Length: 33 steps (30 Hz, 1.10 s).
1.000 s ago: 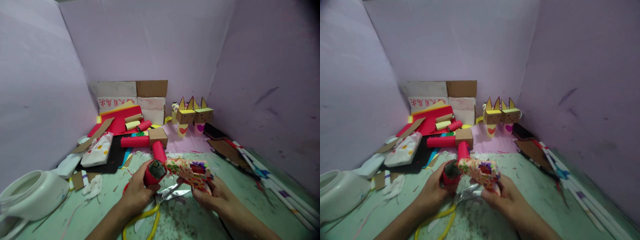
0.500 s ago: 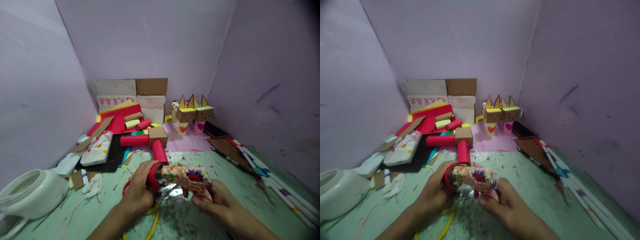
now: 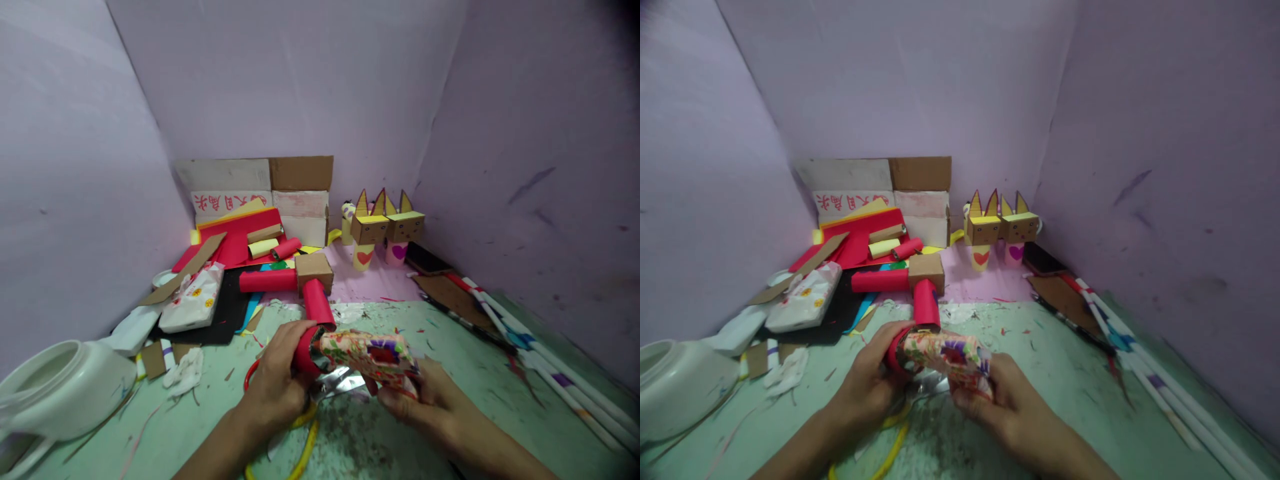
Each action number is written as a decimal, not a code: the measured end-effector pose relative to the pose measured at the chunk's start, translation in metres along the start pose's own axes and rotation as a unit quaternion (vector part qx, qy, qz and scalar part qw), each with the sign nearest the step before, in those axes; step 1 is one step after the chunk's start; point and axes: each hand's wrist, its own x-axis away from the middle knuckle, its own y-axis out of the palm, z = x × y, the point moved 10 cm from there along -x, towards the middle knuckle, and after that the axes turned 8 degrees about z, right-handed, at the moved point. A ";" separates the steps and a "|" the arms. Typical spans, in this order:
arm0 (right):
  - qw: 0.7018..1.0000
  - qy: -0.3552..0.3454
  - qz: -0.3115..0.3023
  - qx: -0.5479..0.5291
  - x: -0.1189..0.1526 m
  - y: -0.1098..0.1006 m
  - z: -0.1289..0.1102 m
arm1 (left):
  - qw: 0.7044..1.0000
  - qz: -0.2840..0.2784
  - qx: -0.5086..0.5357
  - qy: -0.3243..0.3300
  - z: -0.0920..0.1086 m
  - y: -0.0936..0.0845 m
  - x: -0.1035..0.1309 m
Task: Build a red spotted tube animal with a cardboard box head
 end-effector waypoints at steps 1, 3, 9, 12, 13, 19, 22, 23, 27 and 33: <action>1.000 0.003 0.000 -0.002 0.000 0.000 0.001 | 1.000 0.000 0.002 -0.002 0.001 0.000 -0.001; 1.000 0.008 -0.004 -0.005 0.000 0.000 0.004 | 1.000 -0.002 0.002 -0.004 0.002 0.000 -0.001; 1.000 0.019 0.010 -0.017 -0.001 -0.002 0.010 | 1.000 -0.008 0.001 0.000 0.004 0.000 -0.001; 0.999 0.019 0.022 -0.025 -0.001 -0.004 0.010 | 1.000 -0.008 0.001 0.000 0.003 0.000 -0.001; 0.999 0.018 0.023 -0.027 -0.001 -0.004 0.010 | 1.000 -0.008 0.000 -0.002 0.003 0.000 -0.001; 0.999 0.018 0.027 -0.033 -0.002 -0.003 0.007 | 1.000 0.000 -0.001 -0.009 -0.002 0.000 0.000; 0.999 0.020 0.026 -0.043 -0.001 -0.003 0.005 | 1.000 0.004 0.001 -0.010 -0.005 -0.001 0.000; 0.998 0.020 0.028 -0.046 -0.001 -0.003 0.004 | 1.000 0.008 0.001 -0.009 -0.005 -0.001 0.001; 0.999 0.011 0.043 -0.029 -0.001 -0.009 0.000 | 1.000 0.017 -0.002 -0.016 -0.006 -0.004 0.001; 0.999 0.003 0.049 -0.019 -0.004 -0.010 -0.001 | 1.000 0.018 -0.004 -0.008 -0.005 -0.004 0.000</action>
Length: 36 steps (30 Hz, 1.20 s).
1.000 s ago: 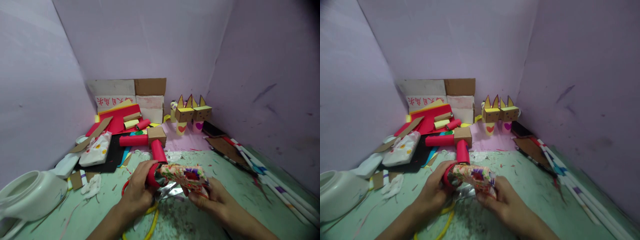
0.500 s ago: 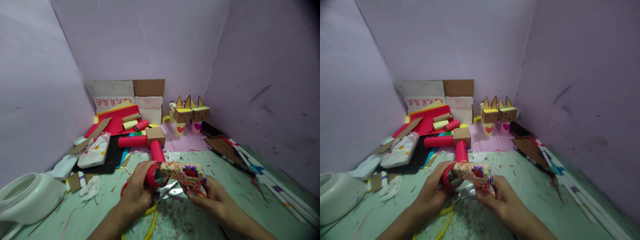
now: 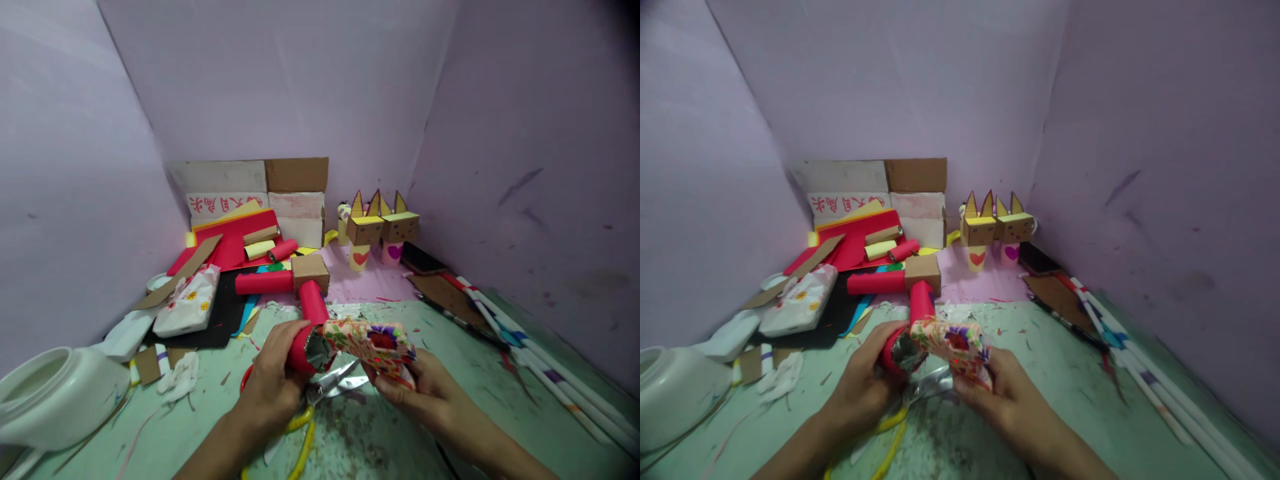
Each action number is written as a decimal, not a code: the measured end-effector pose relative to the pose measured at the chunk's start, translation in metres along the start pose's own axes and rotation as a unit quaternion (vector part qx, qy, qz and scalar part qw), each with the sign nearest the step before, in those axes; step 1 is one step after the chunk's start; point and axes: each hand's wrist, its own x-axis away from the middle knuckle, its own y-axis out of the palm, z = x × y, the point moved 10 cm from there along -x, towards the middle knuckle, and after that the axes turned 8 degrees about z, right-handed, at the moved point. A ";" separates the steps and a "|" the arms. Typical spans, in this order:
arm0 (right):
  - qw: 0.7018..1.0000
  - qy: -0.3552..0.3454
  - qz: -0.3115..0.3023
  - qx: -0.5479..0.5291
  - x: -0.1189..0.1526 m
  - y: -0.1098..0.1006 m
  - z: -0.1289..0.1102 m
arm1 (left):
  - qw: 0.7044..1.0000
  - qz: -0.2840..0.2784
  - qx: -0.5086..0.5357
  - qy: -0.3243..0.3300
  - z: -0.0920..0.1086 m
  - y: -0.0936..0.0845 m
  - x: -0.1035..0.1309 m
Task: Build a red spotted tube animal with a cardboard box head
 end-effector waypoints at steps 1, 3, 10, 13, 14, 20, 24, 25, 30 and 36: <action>1.000 0.002 -0.001 0.000 0.000 0.000 0.001 | 1.000 0.002 -0.001 0.002 0.000 0.000 0.000; 1.000 0.007 -0.001 0.006 0.001 0.000 0.004 | 1.000 0.001 -0.006 0.007 0.000 0.000 -0.001; 1.000 0.003 -0.017 0.027 0.002 0.003 0.004 | 0.999 0.005 -0.033 0.038 0.005 -0.002 -0.001; 0.999 -0.010 -0.017 0.029 0.002 0.003 0.001 | 0.999 0.008 -0.032 0.034 0.004 -0.002 -0.001; 1.000 -0.010 -0.021 0.021 0.002 0.004 0.000 | 0.999 0.006 -0.027 0.027 0.002 -0.002 -0.001; 0.999 0.007 -0.040 -0.023 0.006 0.005 0.000 | 1.000 0.006 -0.001 -0.028 -0.006 -0.003 -0.003; 0.998 0.014 -0.053 -0.021 0.006 0.009 0.000 | 1.000 0.005 -0.008 -0.014 -0.005 -0.002 -0.002; 0.998 0.013 -0.057 -0.012 0.006 0.011 0.001 | 1.000 0.008 -0.011 -0.007 -0.004 -0.002 -0.002; 0.998 -0.001 -0.062 0.029 0.007 0.014 0.004 | 0.999 0.015 -0.019 0.025 0.000 -0.002 -0.001; 0.996 -0.005 -0.079 0.052 0.008 0.015 0.006 | 0.999 0.009 -0.027 0.020 -0.002 -0.002 -0.001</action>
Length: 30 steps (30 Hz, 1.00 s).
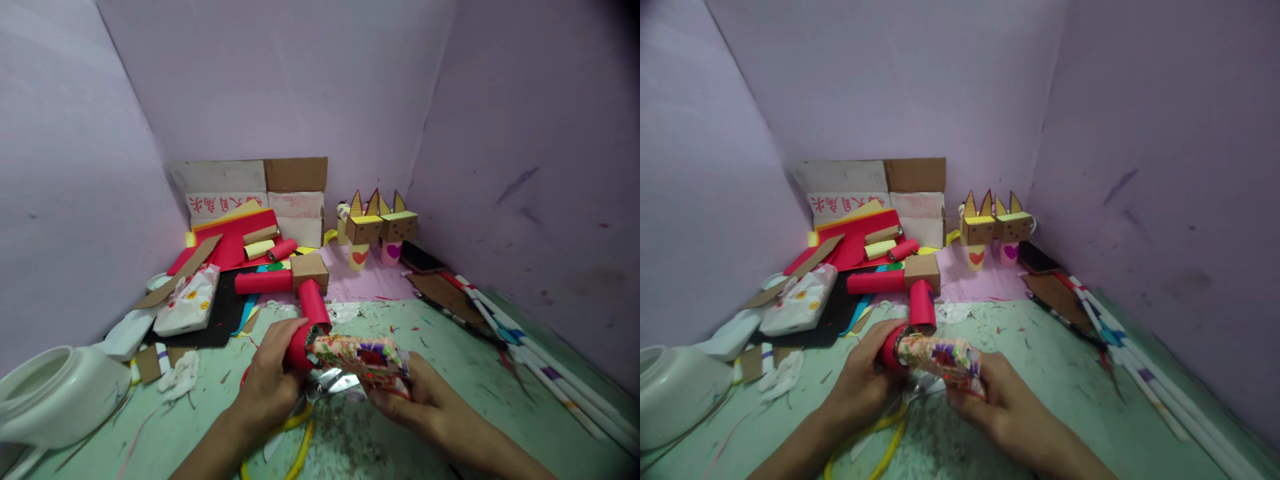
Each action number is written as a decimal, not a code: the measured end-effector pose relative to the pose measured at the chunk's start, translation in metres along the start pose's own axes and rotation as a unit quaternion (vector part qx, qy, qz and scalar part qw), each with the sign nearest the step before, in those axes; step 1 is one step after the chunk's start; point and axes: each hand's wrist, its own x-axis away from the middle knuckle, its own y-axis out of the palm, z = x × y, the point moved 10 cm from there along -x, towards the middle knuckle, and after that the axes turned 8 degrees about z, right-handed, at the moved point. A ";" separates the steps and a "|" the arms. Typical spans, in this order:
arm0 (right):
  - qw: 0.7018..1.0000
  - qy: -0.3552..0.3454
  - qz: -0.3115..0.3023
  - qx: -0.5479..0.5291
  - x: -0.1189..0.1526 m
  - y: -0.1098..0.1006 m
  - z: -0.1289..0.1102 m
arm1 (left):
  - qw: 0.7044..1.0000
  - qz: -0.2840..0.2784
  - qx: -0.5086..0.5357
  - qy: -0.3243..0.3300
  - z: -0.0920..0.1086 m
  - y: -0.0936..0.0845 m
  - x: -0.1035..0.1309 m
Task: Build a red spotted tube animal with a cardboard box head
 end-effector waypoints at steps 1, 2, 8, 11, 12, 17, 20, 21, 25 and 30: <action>1.000 -0.002 0.000 0.001 0.000 0.000 -0.001 | 1.000 -0.001 0.001 -0.004 -0.001 0.000 0.000; 1.000 -0.004 -0.001 0.001 0.000 0.001 -0.002 | 1.000 0.000 0.001 -0.006 -0.001 -0.001 0.000; 1.000 -0.008 0.013 -0.015 0.000 -0.004 -0.010 | 0.999 0.010 0.007 -0.046 -0.007 -0.005 -0.003; 0.998 -0.027 0.057 -0.031 -0.002 -0.022 -0.014 | 0.993 0.029 0.029 -0.108 -0.016 -0.008 -0.004; 0.996 -0.030 0.079 -0.028 -0.004 -0.030 -0.014 | 0.990 0.037 0.040 -0.133 -0.020 -0.009 -0.004; 0.992 0.003 0.129 -0.013 -0.008 -0.048 -0.003 | 0.976 0.062 0.080 -0.191 -0.029 -0.016 -0.005; 0.995 0.010 0.097 -0.032 -0.009 -0.036 -0.002 | 0.976 0.059 0.090 -0.188 -0.030 -0.019 -0.007; 0.996 0.006 0.086 -0.033 -0.009 -0.031 -0.003 | 0.976 0.052 0.092 -0.191 -0.030 -0.019 -0.007; 0.997 -0.006 0.071 0.007 -0.008 -0.023 -0.007 | 0.978 0.019 0.098 -0.186 -0.029 -0.016 -0.008; 0.997 -0.017 0.071 0.026 -0.007 -0.022 -0.009 | 0.982 0.015 0.084 -0.166 -0.023 -0.016 -0.009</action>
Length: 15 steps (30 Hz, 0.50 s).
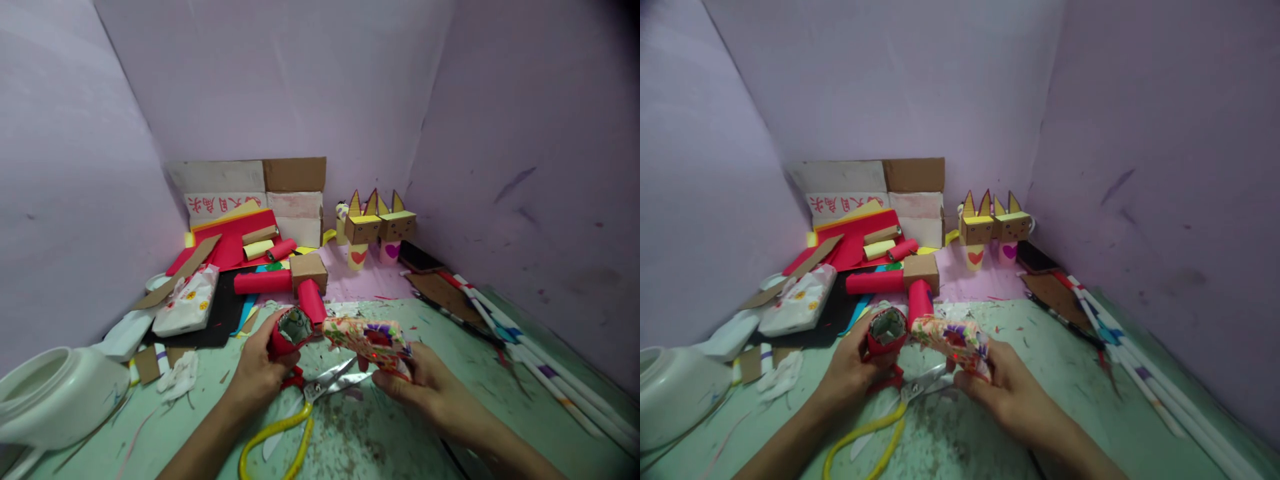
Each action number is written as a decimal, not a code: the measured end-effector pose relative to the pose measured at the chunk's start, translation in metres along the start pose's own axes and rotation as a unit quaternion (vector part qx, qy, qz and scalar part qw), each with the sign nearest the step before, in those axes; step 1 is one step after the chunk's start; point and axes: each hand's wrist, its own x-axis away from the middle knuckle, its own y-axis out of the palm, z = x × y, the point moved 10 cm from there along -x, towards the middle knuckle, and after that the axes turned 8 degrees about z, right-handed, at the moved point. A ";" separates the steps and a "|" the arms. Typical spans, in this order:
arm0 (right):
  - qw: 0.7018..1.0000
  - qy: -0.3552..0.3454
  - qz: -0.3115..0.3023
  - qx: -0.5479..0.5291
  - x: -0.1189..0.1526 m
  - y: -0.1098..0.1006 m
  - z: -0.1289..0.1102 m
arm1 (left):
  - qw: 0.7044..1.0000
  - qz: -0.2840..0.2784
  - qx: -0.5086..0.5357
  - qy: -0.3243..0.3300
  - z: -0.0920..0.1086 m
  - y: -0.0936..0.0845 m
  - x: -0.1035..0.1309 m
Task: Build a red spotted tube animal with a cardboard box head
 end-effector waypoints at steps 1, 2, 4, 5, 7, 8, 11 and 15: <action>1.000 0.001 -0.003 0.006 0.000 0.001 0.000 | 1.000 0.004 0.002 -0.002 0.000 0.000 0.000; 1.000 0.003 -0.007 0.010 0.001 0.001 0.001 | 1.000 0.009 0.007 -0.006 -0.001 -0.001 0.000; 1.000 0.008 -0.016 0.014 0.002 0.004 0.002 | 0.999 0.018 0.020 -0.024 -0.004 -0.001 0.000; 1.000 0.011 -0.017 0.015 0.003 0.004 0.002 | 0.999 0.021 0.024 -0.032 -0.006 -0.001 0.000; 1.000 0.016 -0.020 0.011 0.003 0.005 0.002 | 0.999 0.020 0.027 -0.041 -0.009 0.000 0.001; 1.000 0.017 -0.022 0.007 0.003 0.006 0.002 | 0.999 0.016 0.028 -0.040 -0.008 0.001 0.001; 0.999 0.018 -0.031 -0.009 0.004 0.009 0.000 | 0.999 0.014 0.030 -0.026 -0.006 0.002 0.001; 0.999 0.024 -0.032 -0.013 0.004 0.009 0.002 | 0.999 0.031 0.034 -0.021 -0.004 -0.001 0.002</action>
